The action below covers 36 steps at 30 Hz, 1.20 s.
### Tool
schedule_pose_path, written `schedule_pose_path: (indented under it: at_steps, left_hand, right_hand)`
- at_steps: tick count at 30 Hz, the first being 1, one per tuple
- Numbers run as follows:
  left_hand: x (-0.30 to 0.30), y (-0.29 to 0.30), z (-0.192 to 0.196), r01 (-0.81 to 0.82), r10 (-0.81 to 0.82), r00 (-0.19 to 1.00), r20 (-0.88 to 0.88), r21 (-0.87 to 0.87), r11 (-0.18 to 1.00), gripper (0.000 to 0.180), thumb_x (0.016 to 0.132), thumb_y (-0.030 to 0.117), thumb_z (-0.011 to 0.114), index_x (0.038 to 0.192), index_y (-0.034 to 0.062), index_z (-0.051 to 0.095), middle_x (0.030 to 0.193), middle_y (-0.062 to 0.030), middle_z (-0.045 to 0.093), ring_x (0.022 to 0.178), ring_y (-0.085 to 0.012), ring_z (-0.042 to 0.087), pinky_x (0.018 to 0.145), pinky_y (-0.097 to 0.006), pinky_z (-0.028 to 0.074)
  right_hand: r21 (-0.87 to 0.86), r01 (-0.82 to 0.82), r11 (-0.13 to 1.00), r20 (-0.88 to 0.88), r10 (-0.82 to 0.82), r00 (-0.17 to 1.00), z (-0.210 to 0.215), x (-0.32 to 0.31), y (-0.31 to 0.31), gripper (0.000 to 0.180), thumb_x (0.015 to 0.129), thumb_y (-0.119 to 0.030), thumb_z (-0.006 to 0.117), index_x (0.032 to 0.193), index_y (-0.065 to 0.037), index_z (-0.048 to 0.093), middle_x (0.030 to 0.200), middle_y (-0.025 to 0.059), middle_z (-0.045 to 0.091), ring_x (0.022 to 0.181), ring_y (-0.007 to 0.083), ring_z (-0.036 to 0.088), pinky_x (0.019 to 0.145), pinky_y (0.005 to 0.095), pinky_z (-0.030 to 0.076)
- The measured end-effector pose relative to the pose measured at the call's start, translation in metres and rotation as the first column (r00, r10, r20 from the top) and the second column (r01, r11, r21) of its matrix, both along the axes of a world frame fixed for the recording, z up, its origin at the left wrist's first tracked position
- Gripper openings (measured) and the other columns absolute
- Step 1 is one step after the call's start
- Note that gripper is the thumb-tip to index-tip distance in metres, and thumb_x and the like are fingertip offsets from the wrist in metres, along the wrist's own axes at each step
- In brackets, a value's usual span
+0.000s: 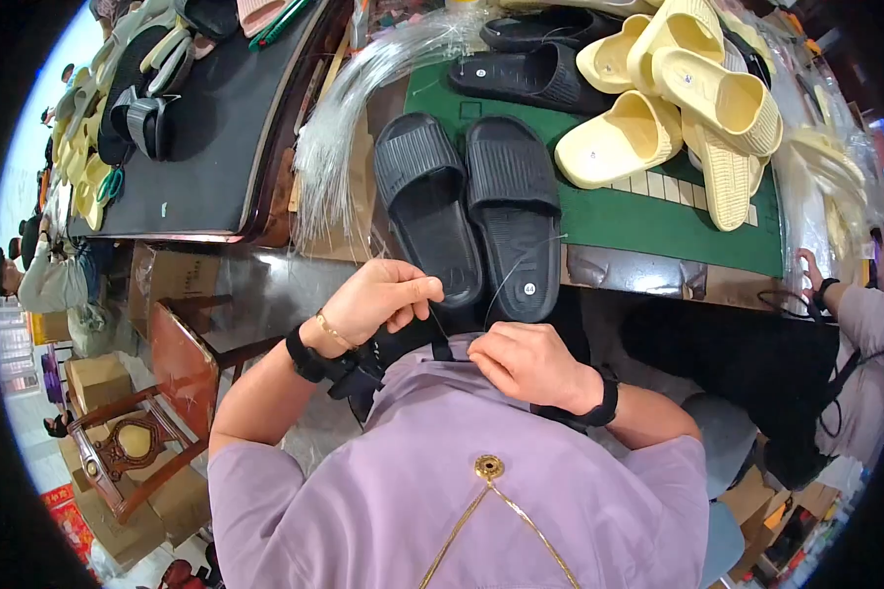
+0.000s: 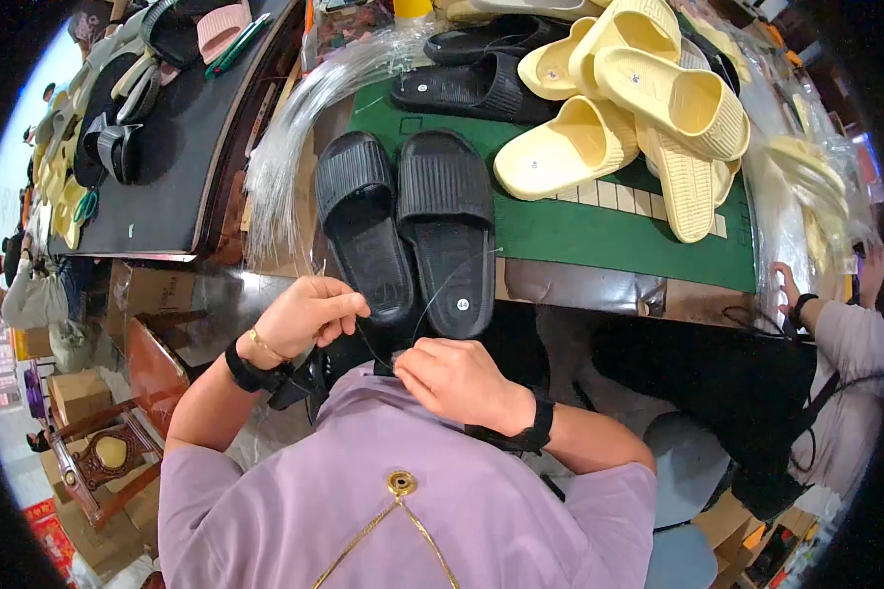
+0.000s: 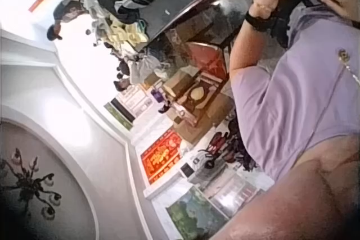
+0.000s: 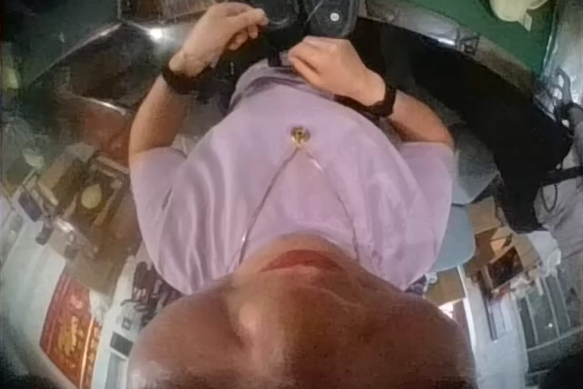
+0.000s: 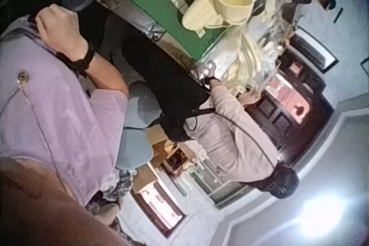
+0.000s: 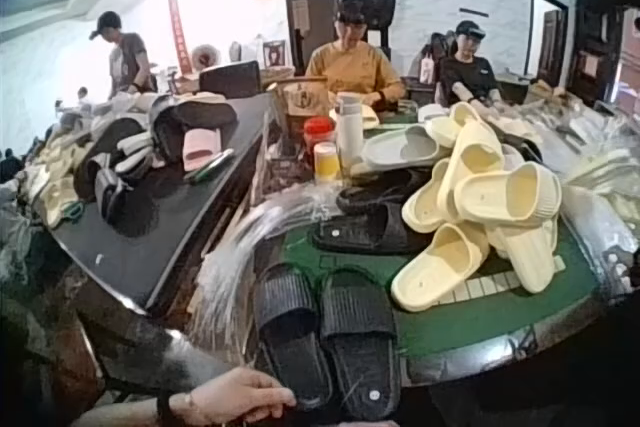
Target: Assembling and finishing slides/sandals by hand-tying and trimming components at a factory workbench.
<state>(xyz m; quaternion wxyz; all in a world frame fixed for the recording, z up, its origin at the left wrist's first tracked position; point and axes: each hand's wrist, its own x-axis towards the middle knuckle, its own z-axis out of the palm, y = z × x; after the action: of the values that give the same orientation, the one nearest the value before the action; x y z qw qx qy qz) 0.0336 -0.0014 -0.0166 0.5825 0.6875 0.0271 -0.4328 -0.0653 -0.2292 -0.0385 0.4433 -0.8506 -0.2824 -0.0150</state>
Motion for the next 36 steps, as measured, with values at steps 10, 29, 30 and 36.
schedule_pose_path:
  at_steps: [10,29,30,36]
  left_hand:
    - [0.001,-0.008,0.002,0.066,-0.06,0.993,-0.101,0.053,0.996,0.037,0.099,0.03,0.055,0.084,-0.0019,0.066,0.065,-0.0041,0.06,0.046,-0.0084,0.051,0.042,-0.022,0.041]
    - [0.056,-0.018,-0.002,-0.148,0.133,0.978,0.158,0.092,0.985,0.04,0.098,0.034,0.054,0.1,-0.0036,0.067,0.068,-0.0054,0.061,0.049,-0.0091,0.053,0.043,-0.022,0.043]
    - [0.056,-0.018,-0.001,-0.149,0.133,0.978,0.159,0.092,0.985,0.04,0.098,0.034,0.054,0.1,-0.0036,0.067,0.068,-0.0054,0.061,0.049,-0.0091,0.053,0.043,-0.022,0.043]
    - [0.07,-0.003,0.01,-0.195,0.124,0.931,0.343,0.181,0.964,0.032,0.096,0.031,0.058,0.085,0.0016,0.065,0.063,-0.0001,0.058,0.045,-0.0045,0.048,0.04,-0.02,0.036]
  right_hand:
    - [-0.073,-0.075,0.995,0.133,0.084,0.988,0.005,0.004,0.001,0.009,0.076,-0.009,0.071,0.079,-0.006,0.063,0.071,0.0054,0.057,0.064,0.0217,0.06,0.055,0.0328,0.05]
    - [-0.233,0.335,0.913,0.252,-0.276,0.927,-0.009,0.088,-0.015,0.009,0.084,-0.013,0.065,0.082,-0.007,0.059,0.073,0.0098,0.056,0.072,0.0284,0.062,0.061,0.0396,0.051]
    - [-0.21,0.372,0.904,0.275,-0.31,0.91,-0.011,0.092,-0.014,0.008,0.085,-0.012,0.065,0.085,-0.006,0.059,0.075,0.0098,0.057,0.073,0.0283,0.062,0.062,0.0394,0.052]
    - [-0.169,0.424,0.89,0.298,-0.364,0.883,-0.016,0.096,-0.013,0.016,0.085,-0.01,0.064,0.1,-0.006,0.063,0.082,0.0102,0.06,0.078,0.0278,0.064,0.066,0.0383,0.053]
